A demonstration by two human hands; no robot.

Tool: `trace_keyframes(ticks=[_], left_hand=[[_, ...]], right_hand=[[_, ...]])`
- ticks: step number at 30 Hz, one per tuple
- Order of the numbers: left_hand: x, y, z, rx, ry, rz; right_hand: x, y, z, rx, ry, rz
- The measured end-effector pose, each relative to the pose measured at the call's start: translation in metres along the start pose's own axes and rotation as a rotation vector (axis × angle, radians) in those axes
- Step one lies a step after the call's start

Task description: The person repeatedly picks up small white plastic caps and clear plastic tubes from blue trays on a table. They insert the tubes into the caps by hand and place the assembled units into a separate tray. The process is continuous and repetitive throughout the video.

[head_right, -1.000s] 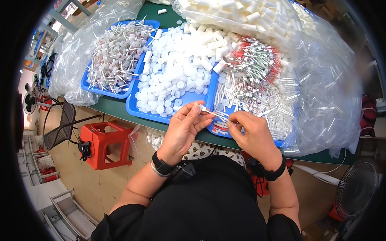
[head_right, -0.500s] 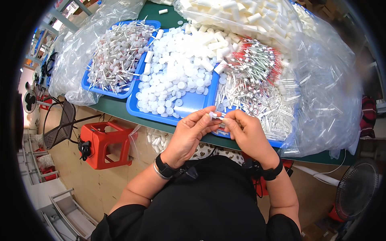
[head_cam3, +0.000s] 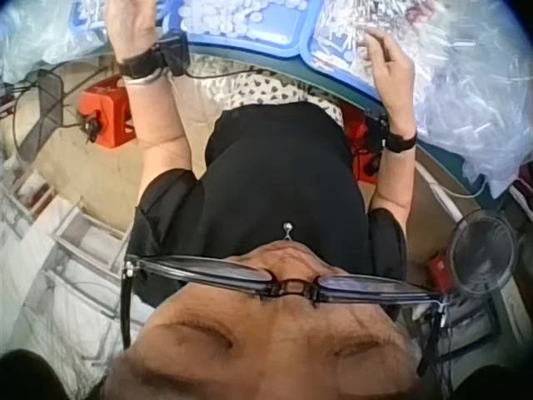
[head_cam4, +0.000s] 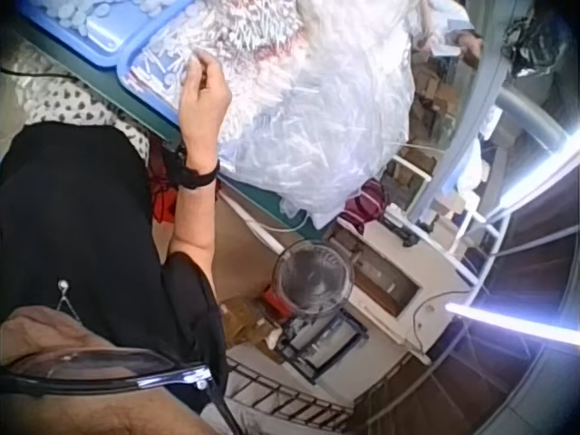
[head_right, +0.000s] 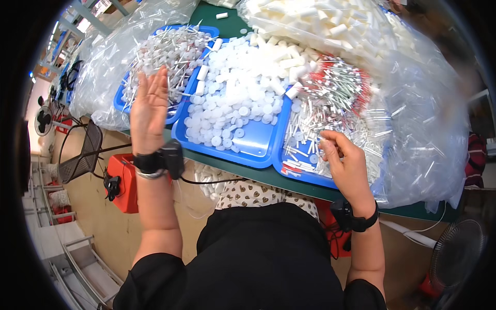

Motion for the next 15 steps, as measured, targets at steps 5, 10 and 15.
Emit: trace_keyframes(ticks=[5,10,15], left_hand=[[-0.030,-0.010,-0.034,0.453,0.140,-0.187],[-0.088,-0.020,-0.076,1.369,-0.163,-0.783],[-0.103,-0.024,-0.084,1.589,-0.261,-1.080]], right_hand=[[0.008,-0.002,0.000,-0.409,0.265,0.075],[0.018,-0.018,-0.016,-0.714,0.383,0.046],[0.024,-0.027,-0.002,-0.878,0.445,0.008]])
Point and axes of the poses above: each hand's wrist, its own x-axis towards the middle knuckle, its own y-axis out of the back of the hand, z = x × y, the point moved 4 cm from there along x, towards the middle knuckle, and after that the axes turned 12 degrees about -x, right-handed, at the moved point
